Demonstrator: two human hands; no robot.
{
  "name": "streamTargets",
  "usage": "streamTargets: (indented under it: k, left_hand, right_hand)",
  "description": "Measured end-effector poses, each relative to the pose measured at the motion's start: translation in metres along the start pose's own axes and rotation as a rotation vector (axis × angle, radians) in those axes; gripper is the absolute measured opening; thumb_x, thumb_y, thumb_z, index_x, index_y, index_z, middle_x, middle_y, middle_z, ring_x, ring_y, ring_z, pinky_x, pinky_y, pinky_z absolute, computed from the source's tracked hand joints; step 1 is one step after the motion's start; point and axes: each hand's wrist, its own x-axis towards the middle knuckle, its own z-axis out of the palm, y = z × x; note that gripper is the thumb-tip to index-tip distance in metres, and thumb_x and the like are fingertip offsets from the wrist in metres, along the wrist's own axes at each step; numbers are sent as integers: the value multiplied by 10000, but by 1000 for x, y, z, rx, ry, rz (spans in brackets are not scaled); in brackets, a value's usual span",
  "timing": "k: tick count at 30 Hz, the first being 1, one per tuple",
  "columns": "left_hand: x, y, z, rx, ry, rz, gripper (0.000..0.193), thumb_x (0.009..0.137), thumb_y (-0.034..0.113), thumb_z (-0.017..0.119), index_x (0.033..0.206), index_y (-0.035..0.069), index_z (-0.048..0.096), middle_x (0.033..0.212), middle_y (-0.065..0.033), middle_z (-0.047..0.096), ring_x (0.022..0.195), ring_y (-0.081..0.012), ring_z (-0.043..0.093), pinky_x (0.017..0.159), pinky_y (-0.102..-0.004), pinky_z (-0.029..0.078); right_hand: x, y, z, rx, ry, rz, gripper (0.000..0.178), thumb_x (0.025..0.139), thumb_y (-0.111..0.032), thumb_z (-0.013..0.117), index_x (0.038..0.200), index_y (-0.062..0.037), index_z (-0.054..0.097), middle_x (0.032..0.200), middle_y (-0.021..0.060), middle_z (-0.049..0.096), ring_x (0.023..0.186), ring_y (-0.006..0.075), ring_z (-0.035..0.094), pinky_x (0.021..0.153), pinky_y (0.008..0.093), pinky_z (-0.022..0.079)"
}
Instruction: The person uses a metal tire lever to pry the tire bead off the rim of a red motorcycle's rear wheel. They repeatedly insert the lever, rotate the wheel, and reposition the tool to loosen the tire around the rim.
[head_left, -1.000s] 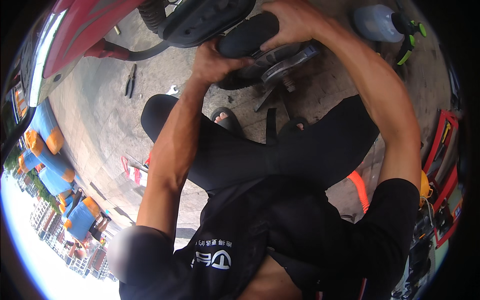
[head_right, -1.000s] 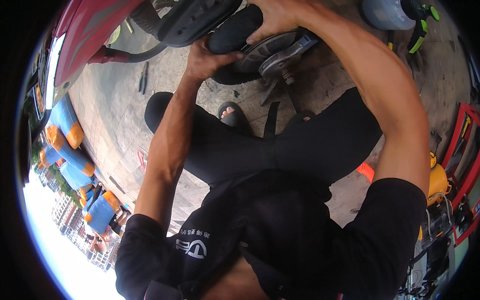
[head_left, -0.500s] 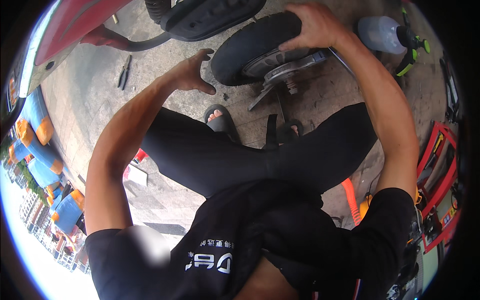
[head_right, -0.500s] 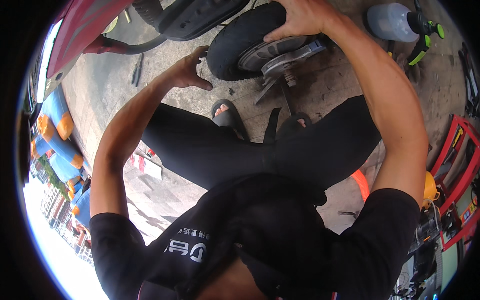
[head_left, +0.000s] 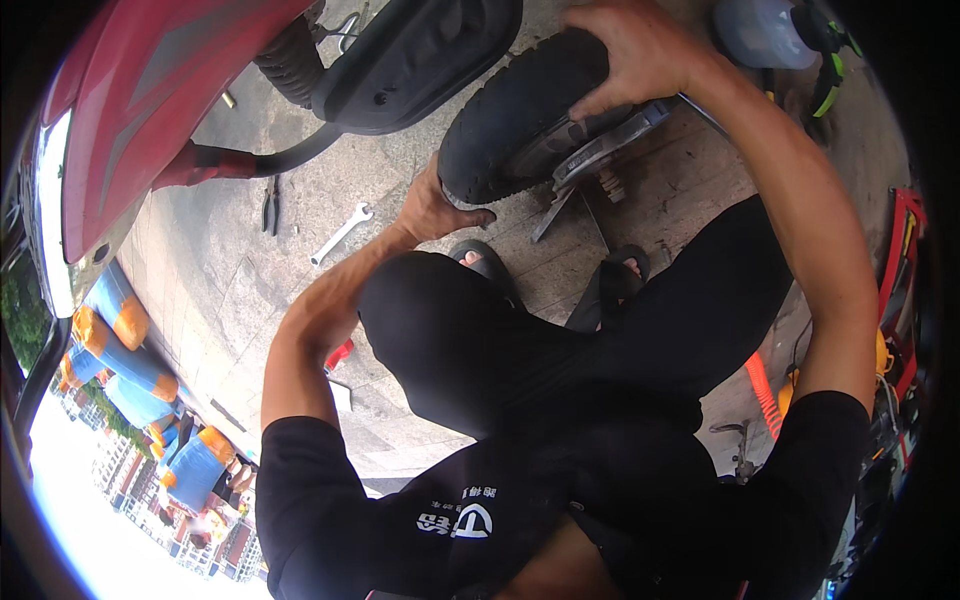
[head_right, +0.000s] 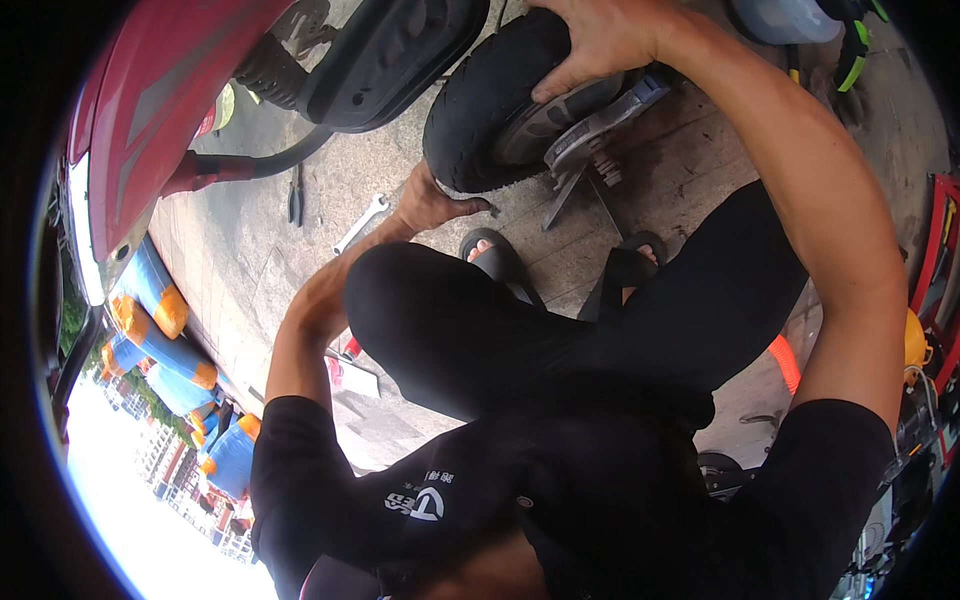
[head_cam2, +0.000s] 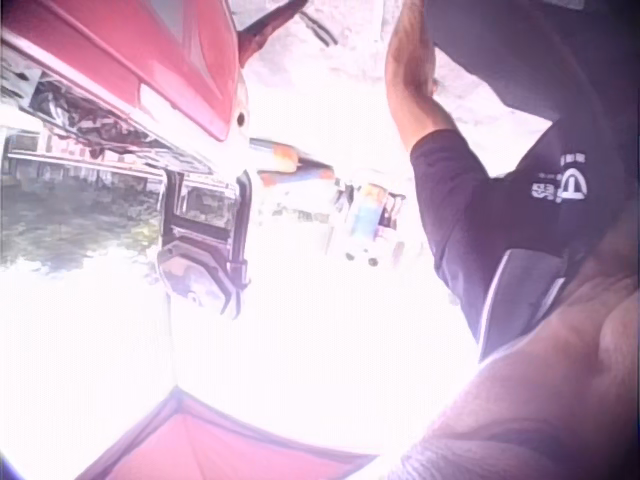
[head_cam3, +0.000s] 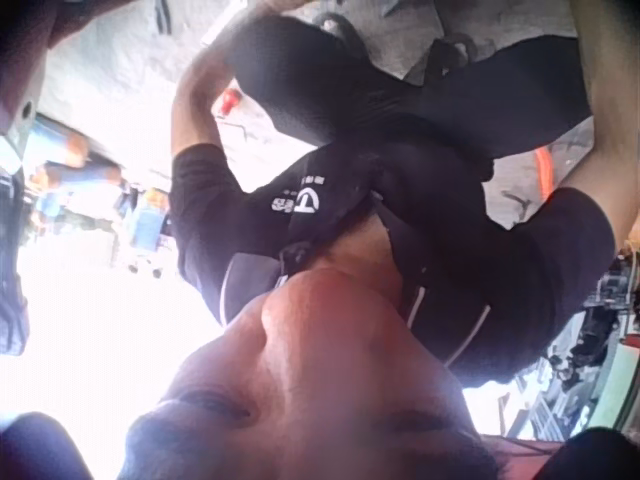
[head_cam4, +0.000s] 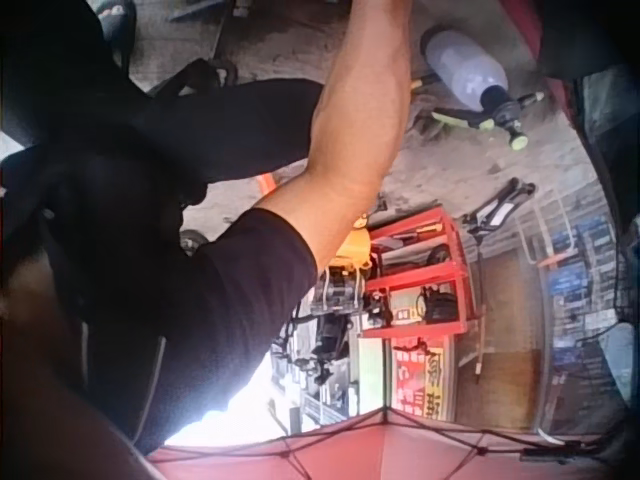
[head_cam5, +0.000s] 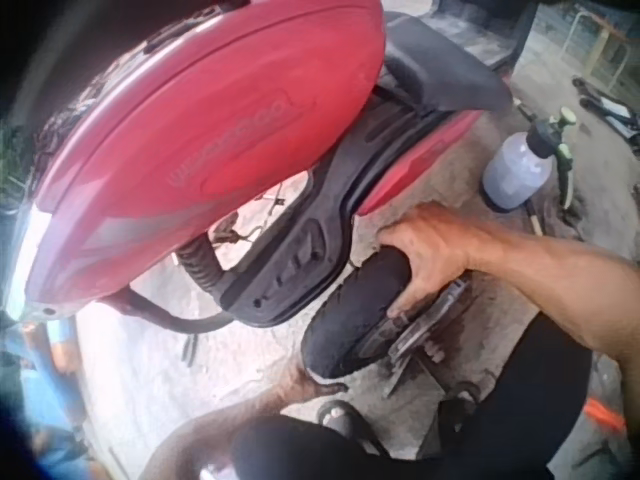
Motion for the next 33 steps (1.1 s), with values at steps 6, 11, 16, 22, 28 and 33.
streamTargets:
  k: [6,11,16,22,28,33]
  left_hand:
    - [2,-15,38,-336,240,-119,841,594,144,928,1331,16,545,1238,-131,671,1150,-229,644,1009,-349,498]
    - [7,-6,32,-427,147,-272,735,588,130,919,1247,23,612,1142,-93,712,1055,-192,676,953,-334,528]
    - [14,-13,28,-391,160,-156,672,576,143,915,1183,45,643,1101,-91,722,1028,-176,678,933,-332,533]
    - [16,-11,24,-425,135,-94,713,561,161,922,1199,38,629,1060,-111,721,1006,-222,691,928,-352,534]
    - [12,33,12,-245,398,106,822,532,283,980,1197,-11,597,1023,-162,718,1007,-299,706,922,-395,544]
    - [23,68,-8,-22,376,57,769,573,346,963,1154,-24,619,1033,-232,716,992,-353,719,866,-423,567]
  right_hand:
    - [-3,2,0,73,29,-76,735,532,-586,898,972,-33,698,904,204,711,869,403,691,782,461,552]
    - [2,7,9,-2,114,-164,735,515,-553,920,970,-24,689,873,204,697,836,405,685,743,453,551]
    - [0,13,12,22,133,-223,720,518,-539,924,960,-27,678,864,200,692,835,405,684,737,462,548]
    - [-4,27,20,-123,149,-118,923,527,-444,942,1261,-6,593,1184,223,660,1116,405,630,957,448,509]
    - [-7,26,26,-44,109,-79,987,508,-438,953,1306,10,583,1183,241,665,1099,406,648,972,446,509]
    - [-10,12,18,15,110,-85,738,530,-542,916,994,-22,673,928,192,706,882,402,689,779,460,557]
